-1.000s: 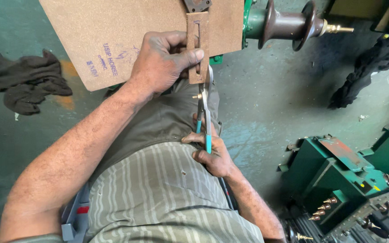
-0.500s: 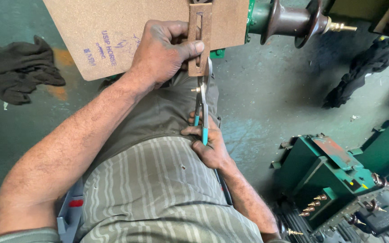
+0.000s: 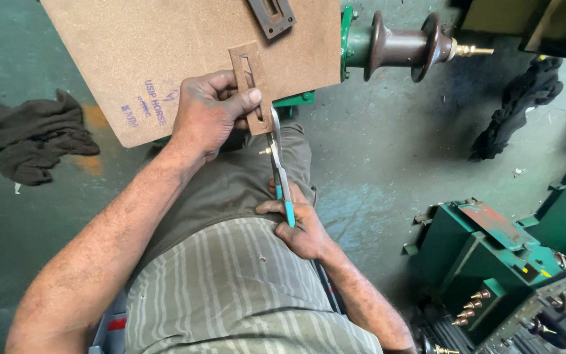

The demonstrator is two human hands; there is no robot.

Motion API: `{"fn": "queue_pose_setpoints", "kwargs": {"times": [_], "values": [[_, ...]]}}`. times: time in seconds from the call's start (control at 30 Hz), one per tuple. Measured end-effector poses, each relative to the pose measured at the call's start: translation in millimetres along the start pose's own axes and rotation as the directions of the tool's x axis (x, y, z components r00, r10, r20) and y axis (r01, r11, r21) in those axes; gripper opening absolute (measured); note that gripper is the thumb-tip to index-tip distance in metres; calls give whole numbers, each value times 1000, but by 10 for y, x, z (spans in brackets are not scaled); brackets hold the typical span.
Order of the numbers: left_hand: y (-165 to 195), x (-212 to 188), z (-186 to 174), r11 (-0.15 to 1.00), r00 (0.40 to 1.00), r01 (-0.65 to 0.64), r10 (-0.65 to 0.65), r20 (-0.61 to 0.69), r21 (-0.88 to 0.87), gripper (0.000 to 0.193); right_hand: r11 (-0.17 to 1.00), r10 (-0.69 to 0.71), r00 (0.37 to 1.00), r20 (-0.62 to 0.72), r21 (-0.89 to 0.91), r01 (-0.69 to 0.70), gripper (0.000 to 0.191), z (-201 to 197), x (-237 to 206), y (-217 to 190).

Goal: The person holds a fiberboard sheet on their lap and cuts narrow strips from it using tin snips. They then align a cut strip with the slot of a metal frame plate and press the strip into place, fitting the cut piece into the frame.

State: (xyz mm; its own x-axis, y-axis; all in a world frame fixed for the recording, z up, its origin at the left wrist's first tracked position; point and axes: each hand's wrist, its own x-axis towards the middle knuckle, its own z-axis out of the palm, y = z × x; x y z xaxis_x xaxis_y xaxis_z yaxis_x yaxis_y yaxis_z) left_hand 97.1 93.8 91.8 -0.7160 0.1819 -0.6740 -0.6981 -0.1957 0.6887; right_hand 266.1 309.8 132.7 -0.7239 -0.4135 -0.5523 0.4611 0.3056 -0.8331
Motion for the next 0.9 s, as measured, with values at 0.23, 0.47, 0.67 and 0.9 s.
{"fn": "queue_pose_setpoints", "kwargs": {"times": [0.23, 0.47, 0.67, 0.9], "values": [[-29, 30, 7, 999, 1000, -4, 4, -13, 39, 16, 1000, 1, 1000, 15, -22, -1, 59, -28, 7, 0], [-63, 41, 3, 999, 1000, -27, 27, -7, 28, 19, 1000, 13, 1000, 4, 11, -13, 60, -15, -8, -5], [-138, 68, 26, 996, 1000, 1, -2, -8, -90, 20, 999, 33, 999, 7, 42, -33, 60, -8, -16, -9], [-97, 40, 6, 999, 1000, -28, 28, -6, -37, 18, 993, 74, 995, 61, 82, -79, 60, -28, -21, -11]]}}
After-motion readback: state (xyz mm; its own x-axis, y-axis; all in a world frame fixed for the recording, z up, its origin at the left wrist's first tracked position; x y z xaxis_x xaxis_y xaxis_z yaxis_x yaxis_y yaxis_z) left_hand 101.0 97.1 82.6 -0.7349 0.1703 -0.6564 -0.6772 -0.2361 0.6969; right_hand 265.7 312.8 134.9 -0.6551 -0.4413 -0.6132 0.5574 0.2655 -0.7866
